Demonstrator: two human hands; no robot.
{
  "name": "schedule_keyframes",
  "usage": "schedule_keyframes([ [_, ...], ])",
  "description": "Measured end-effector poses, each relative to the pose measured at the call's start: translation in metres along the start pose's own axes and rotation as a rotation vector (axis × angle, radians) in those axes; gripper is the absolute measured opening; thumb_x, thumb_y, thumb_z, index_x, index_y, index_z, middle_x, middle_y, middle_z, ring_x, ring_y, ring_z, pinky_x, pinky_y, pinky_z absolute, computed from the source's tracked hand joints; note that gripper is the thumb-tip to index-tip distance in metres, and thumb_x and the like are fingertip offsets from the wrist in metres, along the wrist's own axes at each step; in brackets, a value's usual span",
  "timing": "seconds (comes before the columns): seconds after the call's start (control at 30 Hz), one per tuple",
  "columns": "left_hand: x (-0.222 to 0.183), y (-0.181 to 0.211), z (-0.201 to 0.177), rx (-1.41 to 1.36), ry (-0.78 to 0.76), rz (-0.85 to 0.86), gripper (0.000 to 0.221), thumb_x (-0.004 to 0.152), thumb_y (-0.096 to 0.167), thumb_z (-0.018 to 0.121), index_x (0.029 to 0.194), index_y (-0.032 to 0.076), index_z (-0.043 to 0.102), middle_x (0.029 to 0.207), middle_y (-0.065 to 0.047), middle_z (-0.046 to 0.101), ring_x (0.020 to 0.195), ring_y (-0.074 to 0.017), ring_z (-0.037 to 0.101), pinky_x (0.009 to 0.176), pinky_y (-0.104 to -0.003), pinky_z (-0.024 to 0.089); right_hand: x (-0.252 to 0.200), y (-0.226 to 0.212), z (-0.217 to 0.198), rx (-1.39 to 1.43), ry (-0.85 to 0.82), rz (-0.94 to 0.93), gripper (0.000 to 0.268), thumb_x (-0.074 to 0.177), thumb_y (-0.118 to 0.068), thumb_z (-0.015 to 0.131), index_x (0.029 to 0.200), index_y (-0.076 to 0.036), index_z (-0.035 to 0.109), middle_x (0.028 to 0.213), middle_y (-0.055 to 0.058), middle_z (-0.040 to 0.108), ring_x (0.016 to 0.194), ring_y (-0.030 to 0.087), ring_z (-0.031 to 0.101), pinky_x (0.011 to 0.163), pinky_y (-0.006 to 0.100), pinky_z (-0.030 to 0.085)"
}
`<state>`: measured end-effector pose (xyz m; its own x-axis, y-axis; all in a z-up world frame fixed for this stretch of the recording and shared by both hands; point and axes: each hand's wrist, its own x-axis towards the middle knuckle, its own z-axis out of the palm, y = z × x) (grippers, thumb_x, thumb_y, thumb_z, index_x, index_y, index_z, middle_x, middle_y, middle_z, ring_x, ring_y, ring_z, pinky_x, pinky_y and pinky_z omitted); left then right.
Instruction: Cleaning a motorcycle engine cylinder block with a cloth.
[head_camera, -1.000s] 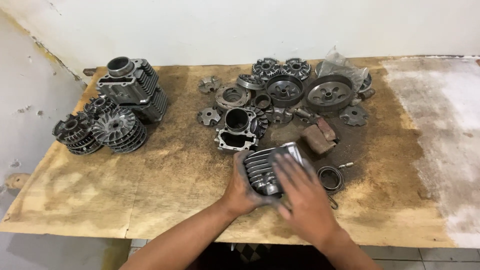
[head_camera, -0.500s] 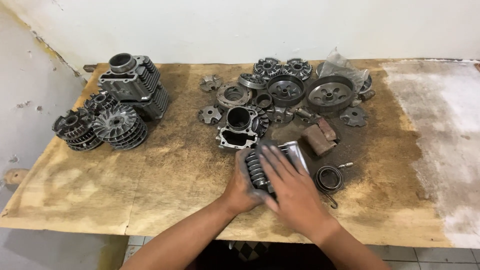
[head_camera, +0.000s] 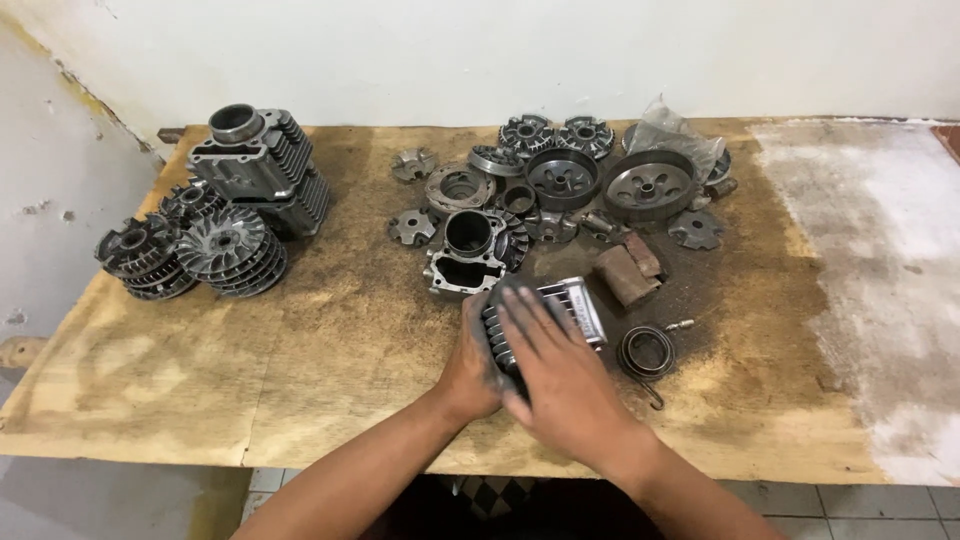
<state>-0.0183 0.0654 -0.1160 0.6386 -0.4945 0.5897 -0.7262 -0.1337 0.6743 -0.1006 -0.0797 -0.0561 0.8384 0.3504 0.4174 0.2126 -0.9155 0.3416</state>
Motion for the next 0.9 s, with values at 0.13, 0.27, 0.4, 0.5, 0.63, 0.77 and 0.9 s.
schedule_keyframes([
  [0.13,-0.001,-0.003,0.002,-0.076,-0.005,-0.035,0.096,0.071,0.015,0.080,0.148,0.000,0.025,0.130,-0.021,0.045,0.122,-0.0351,0.052,0.106,-0.050,0.052,-0.003,0.007,-0.015,0.535,-0.076,0.008,0.083,0.088,-0.040,0.066,0.152,0.003,0.037,0.165,0.021,0.031,0.156,0.030,0.020,0.126,0.053,0.010],
  [0.27,0.000,-0.004,0.002,-0.143,-0.017,-0.088,0.118,0.056,0.028,0.097,0.146,0.005,0.024,0.126,-0.017,0.048,0.115,-0.0311,0.058,0.101,-0.049,0.057,-0.028,0.020,-0.014,0.393,-0.040,0.155,0.085,0.083,-0.035,0.066,0.156,-0.006,0.034,0.166,0.011,0.033,0.155,0.023,0.028,0.128,0.049,0.014],
  [0.4,0.002,0.003,-0.001,-0.056,-0.018,-0.093,0.119,0.051,0.024,0.101,0.143,0.002,0.027,0.123,-0.017,0.051,0.111,-0.0307,0.064,0.099,-0.046,0.060,-0.038,0.033,-0.014,0.533,-0.065,0.256,0.082,0.075,-0.020,0.071,0.152,-0.009,0.042,0.161,0.006,0.041,0.148,0.025,0.035,0.123,0.050,0.028],
  [0.5,0.006,0.009,-0.005,-0.034,-0.012,-0.074,0.113,0.053,0.026,0.100,0.140,0.003,0.031,0.120,-0.015,0.053,0.111,-0.0296,0.063,0.099,-0.045,0.059,-0.029,0.042,-0.009,0.613,-0.006,0.195,0.072,0.073,-0.018,0.070,0.143,-0.007,0.055,0.148,0.011,0.051,0.137,0.031,0.041,0.115,0.054,0.032],
  [0.63,0.007,0.004,-0.005,-0.202,-0.062,-0.181,0.113,0.051,0.023,0.095,0.141,0.009,0.028,0.123,-0.017,0.055,0.113,-0.0318,0.065,0.097,-0.048,0.064,-0.008,0.049,-0.008,0.708,0.007,0.140,0.061,0.078,-0.020,0.071,0.137,-0.005,0.062,0.146,0.012,0.055,0.136,0.034,0.041,0.117,0.055,0.030],
  [0.77,0.008,0.007,-0.009,-0.131,-0.016,-0.146,0.110,0.048,0.021,0.099,0.138,0.000,0.038,0.115,-0.022,0.056,0.106,-0.0408,0.065,0.094,-0.052,0.055,-0.010,0.044,-0.001,0.647,-0.026,0.142,0.068,0.085,-0.031,0.070,0.148,-0.014,0.050,0.156,0.010,0.046,0.147,0.030,0.035,0.119,0.055,0.024],
  [0.9,0.005,-0.002,-0.007,-0.042,-0.059,-0.082,0.119,0.052,0.024,0.098,0.145,0.001,0.027,0.127,-0.019,0.054,0.116,-0.0349,0.063,0.102,-0.051,0.057,-0.040,0.032,0.001,0.544,-0.075,0.222,0.087,0.086,-0.039,0.070,0.158,-0.012,0.031,0.169,0.009,0.028,0.156,0.023,0.022,0.128,0.047,0.013],
])
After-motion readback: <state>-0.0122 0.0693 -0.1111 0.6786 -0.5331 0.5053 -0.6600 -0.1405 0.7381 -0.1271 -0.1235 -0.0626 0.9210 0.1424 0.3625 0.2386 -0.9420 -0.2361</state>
